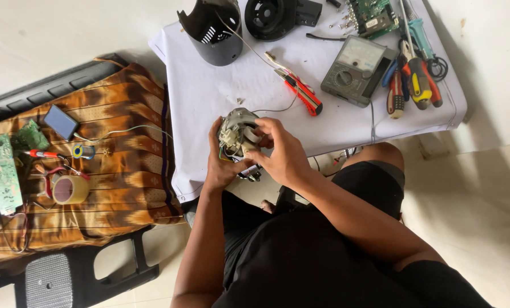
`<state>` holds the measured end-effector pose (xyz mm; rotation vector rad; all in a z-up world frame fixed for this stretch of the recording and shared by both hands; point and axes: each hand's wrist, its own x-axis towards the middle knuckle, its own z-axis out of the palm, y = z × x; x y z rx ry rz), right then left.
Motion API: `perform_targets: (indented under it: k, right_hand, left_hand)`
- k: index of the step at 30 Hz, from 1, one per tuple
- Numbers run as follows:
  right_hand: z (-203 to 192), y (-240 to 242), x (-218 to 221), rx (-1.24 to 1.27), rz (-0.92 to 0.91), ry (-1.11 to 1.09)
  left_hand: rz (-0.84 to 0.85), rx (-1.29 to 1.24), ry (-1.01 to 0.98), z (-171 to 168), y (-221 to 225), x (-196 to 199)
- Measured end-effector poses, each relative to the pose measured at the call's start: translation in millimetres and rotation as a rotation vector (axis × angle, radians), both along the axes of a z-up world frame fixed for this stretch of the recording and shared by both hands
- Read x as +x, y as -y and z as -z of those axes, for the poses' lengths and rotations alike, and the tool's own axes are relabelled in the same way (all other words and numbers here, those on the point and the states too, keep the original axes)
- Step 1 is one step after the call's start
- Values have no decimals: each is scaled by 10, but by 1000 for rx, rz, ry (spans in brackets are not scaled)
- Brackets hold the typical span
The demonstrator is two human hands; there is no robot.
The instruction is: Disassembling and inspecting a small electric motor using a screwdriver and hands
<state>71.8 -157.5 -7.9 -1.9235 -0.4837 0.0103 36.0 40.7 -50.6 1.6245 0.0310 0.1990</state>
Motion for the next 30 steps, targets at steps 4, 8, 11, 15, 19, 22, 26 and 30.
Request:
perform_targets:
  k: [4, 8, 11, 15, 19, 22, 26, 30]
  right_hand:
    - [157, 62, -86, -78, -42, 20]
    - [351, 198, -109, 82, 15, 62]
    - [335, 254, -111, 115, 52, 64]
    - [459, 195, -140, 132, 120, 74]
    - [367, 188, -155, 279, 104, 8]
    - [359, 194, -180, 335, 82, -31]
    - [574, 181, -127, 454, 126, -124]
    - [503, 218, -123, 517, 106, -187]
  left_hand:
    - [26, 15, 34, -108, 156, -90]
    - [-43, 217, -11, -206, 283, -70]
    - [-80, 248, 8, -180, 285, -77]
    - [-74, 267, 30, -202, 310, -62]
    - [-76, 259, 26, -90, 290, -61]
    - [-85, 231, 74, -25, 331, -70]
    - [-103, 173, 129, 124, 348, -35]
    - [-102, 202, 114, 169, 258, -65]
